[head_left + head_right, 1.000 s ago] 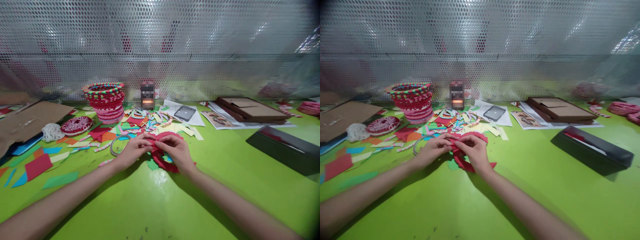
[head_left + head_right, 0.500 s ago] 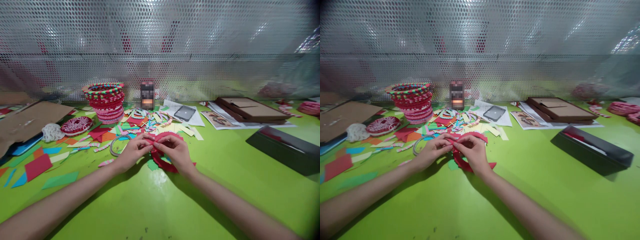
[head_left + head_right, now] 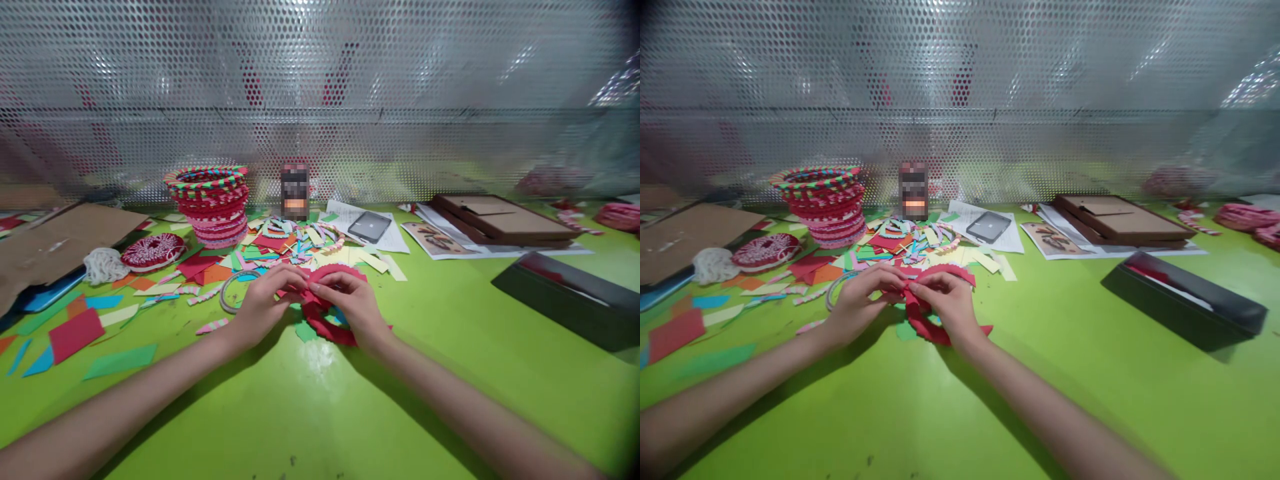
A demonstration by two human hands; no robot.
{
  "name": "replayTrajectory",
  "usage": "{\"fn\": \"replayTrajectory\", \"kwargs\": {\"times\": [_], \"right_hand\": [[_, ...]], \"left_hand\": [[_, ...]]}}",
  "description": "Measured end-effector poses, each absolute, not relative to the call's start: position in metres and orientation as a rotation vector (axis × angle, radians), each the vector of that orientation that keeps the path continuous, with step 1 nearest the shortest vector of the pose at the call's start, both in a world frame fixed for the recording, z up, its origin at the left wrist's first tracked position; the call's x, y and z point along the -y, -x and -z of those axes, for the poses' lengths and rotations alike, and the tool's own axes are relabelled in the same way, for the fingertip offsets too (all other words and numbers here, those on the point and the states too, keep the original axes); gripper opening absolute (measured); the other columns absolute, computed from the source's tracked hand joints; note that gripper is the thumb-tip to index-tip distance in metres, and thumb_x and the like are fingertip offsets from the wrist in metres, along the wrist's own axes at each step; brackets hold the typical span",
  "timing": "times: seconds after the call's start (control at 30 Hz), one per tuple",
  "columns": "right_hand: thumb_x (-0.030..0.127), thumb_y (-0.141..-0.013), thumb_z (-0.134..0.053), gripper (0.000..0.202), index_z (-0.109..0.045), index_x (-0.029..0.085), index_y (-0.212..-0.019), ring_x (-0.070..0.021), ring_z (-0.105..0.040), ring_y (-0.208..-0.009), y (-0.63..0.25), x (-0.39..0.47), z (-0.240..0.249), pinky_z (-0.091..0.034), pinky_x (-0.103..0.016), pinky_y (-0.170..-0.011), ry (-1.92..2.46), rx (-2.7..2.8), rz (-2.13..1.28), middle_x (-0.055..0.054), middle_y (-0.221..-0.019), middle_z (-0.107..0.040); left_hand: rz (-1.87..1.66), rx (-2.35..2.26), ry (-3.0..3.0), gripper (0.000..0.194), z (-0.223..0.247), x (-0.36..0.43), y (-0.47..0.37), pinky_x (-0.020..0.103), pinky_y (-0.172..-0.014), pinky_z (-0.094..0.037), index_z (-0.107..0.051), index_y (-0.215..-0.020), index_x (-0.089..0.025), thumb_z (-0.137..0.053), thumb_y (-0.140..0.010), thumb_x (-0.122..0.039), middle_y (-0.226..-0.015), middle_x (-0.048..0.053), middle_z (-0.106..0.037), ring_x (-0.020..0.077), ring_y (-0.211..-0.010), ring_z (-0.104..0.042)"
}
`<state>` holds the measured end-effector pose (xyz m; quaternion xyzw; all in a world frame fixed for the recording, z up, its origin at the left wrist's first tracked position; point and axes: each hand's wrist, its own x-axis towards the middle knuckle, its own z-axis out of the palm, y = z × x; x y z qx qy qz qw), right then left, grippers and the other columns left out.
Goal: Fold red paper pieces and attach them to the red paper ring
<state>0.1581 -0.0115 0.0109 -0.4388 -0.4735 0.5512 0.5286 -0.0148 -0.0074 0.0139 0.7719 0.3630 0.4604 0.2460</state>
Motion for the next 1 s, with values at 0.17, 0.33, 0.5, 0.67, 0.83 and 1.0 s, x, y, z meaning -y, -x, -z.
{"fn": "replayTrajectory", "kwargs": {"times": [0.17, 0.33, 0.5, 0.67, 0.83, 1.0], "right_hand": [[0.031, -0.06, -0.083, 0.018, -0.07, 0.02, -0.065, -0.0125, -0.056, -0.058, -0.158, 0.012, -0.011, -0.048, -0.028, -0.056, 1.038, 1.117, -1.352, -0.001, -0.066, -0.065], [0.031, -0.06, -0.084, 0.019, -0.07, 0.02, -0.067, -0.0132, -0.059, -0.062, -0.158, 0.012, -0.008, -0.049, -0.029, -0.062, 1.001, 1.146, -1.359, -0.001, -0.069, -0.067], [0.029, -0.062, -0.081, 0.015, -0.071, 0.021, -0.07, -0.0154, -0.064, -0.07, -0.157, 0.01, -0.003, -0.052, -0.032, -0.071, 0.92, 1.194, -1.362, -0.002, -0.074, -0.07], [0.024, -0.064, -0.08, 0.012, -0.073, 0.021, -0.073, -0.0154, -0.065, -0.072, -0.156, 0.009, -0.001, -0.053, -0.033, -0.072, 0.904, 1.202, -1.383, -0.003, -0.077, -0.071], [0.024, -0.058, -0.084, 0.023, -0.074, 0.021, -0.079, -0.0169, -0.067, -0.075, -0.157, 0.009, -0.001, -0.053, -0.036, -0.078, 0.885, 1.199, -1.416, -0.003, -0.081, -0.073], [0.027, -0.057, -0.085, 0.022, -0.072, 0.019, -0.073, -0.0161, -0.066, -0.07, -0.158, 0.008, 0.003, -0.053, -0.035, -0.074, 0.913, 1.212, -1.385, -0.003, -0.076, -0.072]], "left_hand": [[-1.302, -0.925, -2.233, 0.01, -0.013, 0.008, 0.017, 0.029, -0.074, -0.05, -0.066, -0.08, -0.02, -0.06, -0.084, -0.015, -0.087, 0.005, -0.067, 0.0169, -0.082, -0.063], [-1.296, -0.941, -2.255, 0.01, -0.01, 0.006, 0.017, 0.026, -0.07, -0.048, -0.066, -0.079, -0.019, -0.06, -0.084, -0.014, -0.084, 0.005, -0.066, 0.0156, -0.078, -0.062], [-1.207, -1.077, -2.115, 0.011, -0.011, 0.006, 0.015, 0.028, -0.071, -0.046, -0.064, -0.072, -0.019, -0.062, -0.081, -0.014, -0.081, 0.003, -0.065, 0.016, -0.076, -0.06], [-1.156, -1.15, -1.781, 0.008, -0.015, 0.006, 0.011, 0.029, -0.066, -0.045, -0.064, -0.069, -0.018, -0.066, -0.076, -0.021, -0.074, 0.003, -0.065, 0.0162, -0.07, -0.058], [-1.155, -1.162, -1.526, 0.011, -0.014, 0.005, 0.011, 0.028, -0.062, -0.045, -0.066, -0.074, -0.017, -0.07, -0.073, -0.027, -0.071, 0.002, -0.065, 0.0144, -0.065, -0.057], [-1.15, -1.064, -1.496, 0.016, -0.011, 0.003, 0.011, 0.029, -0.07, -0.048, -0.068, -0.082, -0.017, -0.073, -0.072, -0.029, -0.082, 0.004, -0.069, 0.0161, -0.075, -0.062]]}}
